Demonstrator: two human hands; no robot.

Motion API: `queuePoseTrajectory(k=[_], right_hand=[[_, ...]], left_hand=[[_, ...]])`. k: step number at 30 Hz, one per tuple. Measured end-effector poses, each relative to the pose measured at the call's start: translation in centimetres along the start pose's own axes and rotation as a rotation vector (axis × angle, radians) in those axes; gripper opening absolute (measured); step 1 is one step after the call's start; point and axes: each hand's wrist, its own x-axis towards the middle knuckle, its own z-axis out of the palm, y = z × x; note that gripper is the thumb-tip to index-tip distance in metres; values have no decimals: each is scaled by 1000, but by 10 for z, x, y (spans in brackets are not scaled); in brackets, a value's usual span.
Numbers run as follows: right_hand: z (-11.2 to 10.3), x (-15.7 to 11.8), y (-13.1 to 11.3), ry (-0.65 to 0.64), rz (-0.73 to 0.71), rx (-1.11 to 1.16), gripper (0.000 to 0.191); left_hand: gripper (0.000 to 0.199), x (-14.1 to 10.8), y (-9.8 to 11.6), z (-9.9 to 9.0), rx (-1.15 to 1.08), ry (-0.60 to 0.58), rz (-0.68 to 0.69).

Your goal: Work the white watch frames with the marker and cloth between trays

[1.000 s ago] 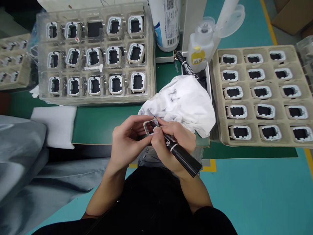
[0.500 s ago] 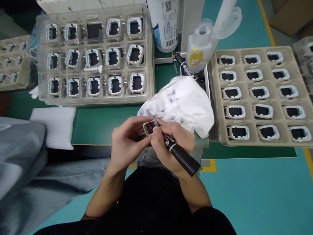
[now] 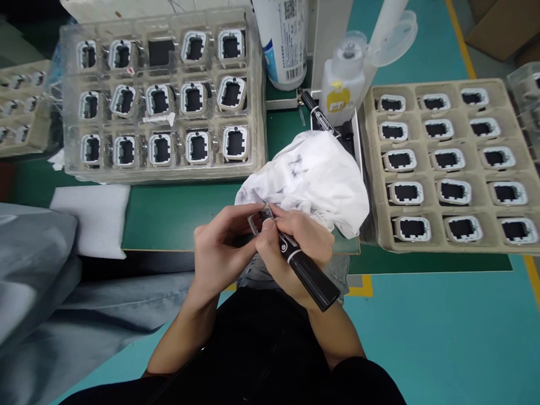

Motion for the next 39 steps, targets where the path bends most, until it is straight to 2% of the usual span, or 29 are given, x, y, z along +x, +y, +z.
queuePoseTrajectory(k=[4, 7, 13, 19, 29, 39], right_hand=[[3, 3, -2, 7, -36, -18, 15], [2, 2, -1, -1, -35, 11, 16], [-3, -6, 5, -20, 56, 139, 17], [-1, -7, 7, -11, 76, 193, 16], [-2, -1, 1, -14, 44, 75, 16], [0, 1, -1, -11, 29, 59, 20]], left_hand=[[36, -2, 0, 1, 30, 18, -6], [38, -1, 1, 1, -47, 12, -32], [49, 4, 3, -2, -329, -10, -195], [64, 5, 2, -7, -411, -30, -311], [57, 6, 5, -1, -372, -2, -252], [54, 4, 2, -1, -316, -13, -205]])
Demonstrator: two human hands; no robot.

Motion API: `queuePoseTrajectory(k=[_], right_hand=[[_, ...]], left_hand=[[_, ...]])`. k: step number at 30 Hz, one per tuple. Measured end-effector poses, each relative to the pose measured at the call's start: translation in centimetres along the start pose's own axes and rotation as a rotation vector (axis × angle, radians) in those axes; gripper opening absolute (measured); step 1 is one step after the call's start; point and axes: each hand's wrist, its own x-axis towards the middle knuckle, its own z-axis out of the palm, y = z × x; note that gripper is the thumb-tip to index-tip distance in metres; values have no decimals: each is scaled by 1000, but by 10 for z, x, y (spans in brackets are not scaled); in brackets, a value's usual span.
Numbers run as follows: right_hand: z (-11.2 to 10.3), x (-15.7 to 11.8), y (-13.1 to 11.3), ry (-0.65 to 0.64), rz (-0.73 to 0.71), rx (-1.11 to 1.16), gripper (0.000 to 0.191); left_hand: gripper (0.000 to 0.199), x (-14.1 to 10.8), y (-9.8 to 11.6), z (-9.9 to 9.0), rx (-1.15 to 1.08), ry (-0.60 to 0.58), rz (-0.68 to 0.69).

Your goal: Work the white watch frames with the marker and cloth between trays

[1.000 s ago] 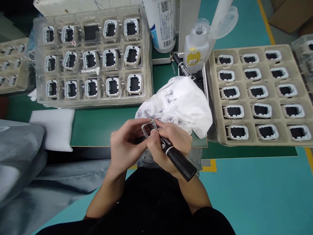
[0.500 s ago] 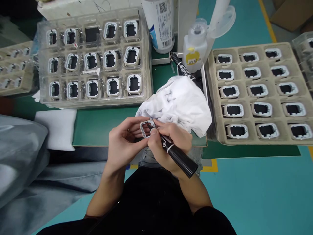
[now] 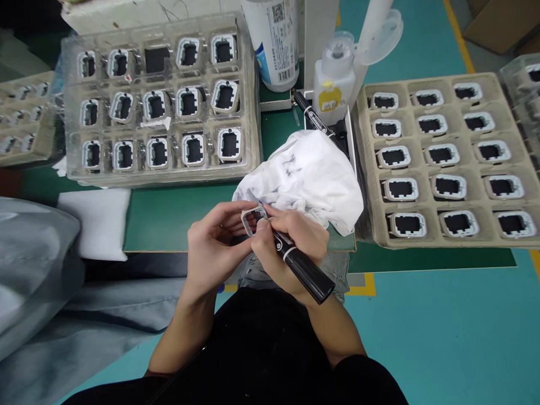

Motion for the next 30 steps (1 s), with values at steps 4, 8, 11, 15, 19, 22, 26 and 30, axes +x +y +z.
queuePoseTrajectory(k=[4, 8, 11, 15, 19, 22, 26, 30], right_hand=[[1, 2, -1, -2, -11, -10, 20], [1, 1, -1, -1, -12, -15, 20], [1, 0, 0, -1, -10, -9, 19], [0, -2, 2, 10, -7, -15, 17], [0, -4, 5, 18, -9, 6, 15], [1, -6, 7, 21, -22, 44, 14], [2, -7, 11, 29, -74, 82, 14], [3, -6, 12, 52, -137, 133, 16]], left_hand=[[54, 0, 0, 0, 15, -5, 20], [52, 0, 0, -1, 5, -9, 24], [53, 1, 0, -1, -12, -13, 7], [55, 2, 1, -1, -39, -13, 1], [57, 2, 2, -2, -55, -11, -34], [59, 4, 2, -4, -62, -16, -81], [61, 8, 4, -6, -98, -45, -118], [55, 13, 6, -10, -157, -90, -96]])
